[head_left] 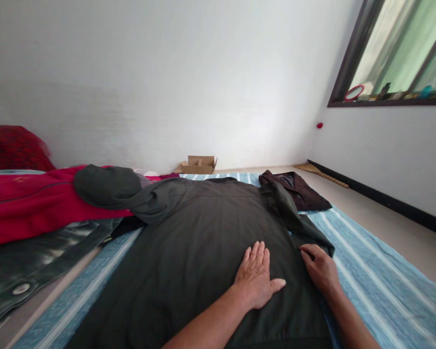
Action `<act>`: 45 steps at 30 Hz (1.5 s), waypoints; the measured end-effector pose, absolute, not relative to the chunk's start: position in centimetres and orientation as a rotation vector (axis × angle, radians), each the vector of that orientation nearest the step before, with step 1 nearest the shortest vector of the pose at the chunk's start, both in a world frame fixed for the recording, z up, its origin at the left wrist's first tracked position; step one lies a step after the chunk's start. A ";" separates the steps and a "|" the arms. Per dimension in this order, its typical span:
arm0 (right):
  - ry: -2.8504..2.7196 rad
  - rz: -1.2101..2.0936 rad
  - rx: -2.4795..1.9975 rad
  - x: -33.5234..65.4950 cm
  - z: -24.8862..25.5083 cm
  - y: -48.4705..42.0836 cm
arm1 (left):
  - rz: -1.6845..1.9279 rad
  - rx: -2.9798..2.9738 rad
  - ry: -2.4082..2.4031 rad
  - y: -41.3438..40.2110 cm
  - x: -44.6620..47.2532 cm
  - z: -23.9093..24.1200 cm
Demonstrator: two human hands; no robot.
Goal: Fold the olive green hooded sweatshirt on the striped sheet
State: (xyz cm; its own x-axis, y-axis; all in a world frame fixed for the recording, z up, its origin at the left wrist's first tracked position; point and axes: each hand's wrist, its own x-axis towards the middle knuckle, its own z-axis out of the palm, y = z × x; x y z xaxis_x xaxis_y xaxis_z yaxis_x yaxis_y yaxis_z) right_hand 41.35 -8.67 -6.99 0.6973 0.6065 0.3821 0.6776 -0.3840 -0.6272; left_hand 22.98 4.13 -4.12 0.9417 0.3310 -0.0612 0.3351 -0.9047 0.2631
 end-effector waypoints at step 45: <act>-0.340 -0.134 -2.477 44.9 -4.9 -9.2 | -0.161 2.554 0.491 4.9 23.9 1.8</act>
State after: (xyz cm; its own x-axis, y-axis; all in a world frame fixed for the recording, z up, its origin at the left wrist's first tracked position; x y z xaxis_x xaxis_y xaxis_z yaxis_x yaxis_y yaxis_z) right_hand 44.90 -9.22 -4.85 0.9616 0.2102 0.1765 0.2741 -0.7701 -0.5760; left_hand 23.91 4.90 1.77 0.9269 0.3118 -0.2090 0.3750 -0.7937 0.4789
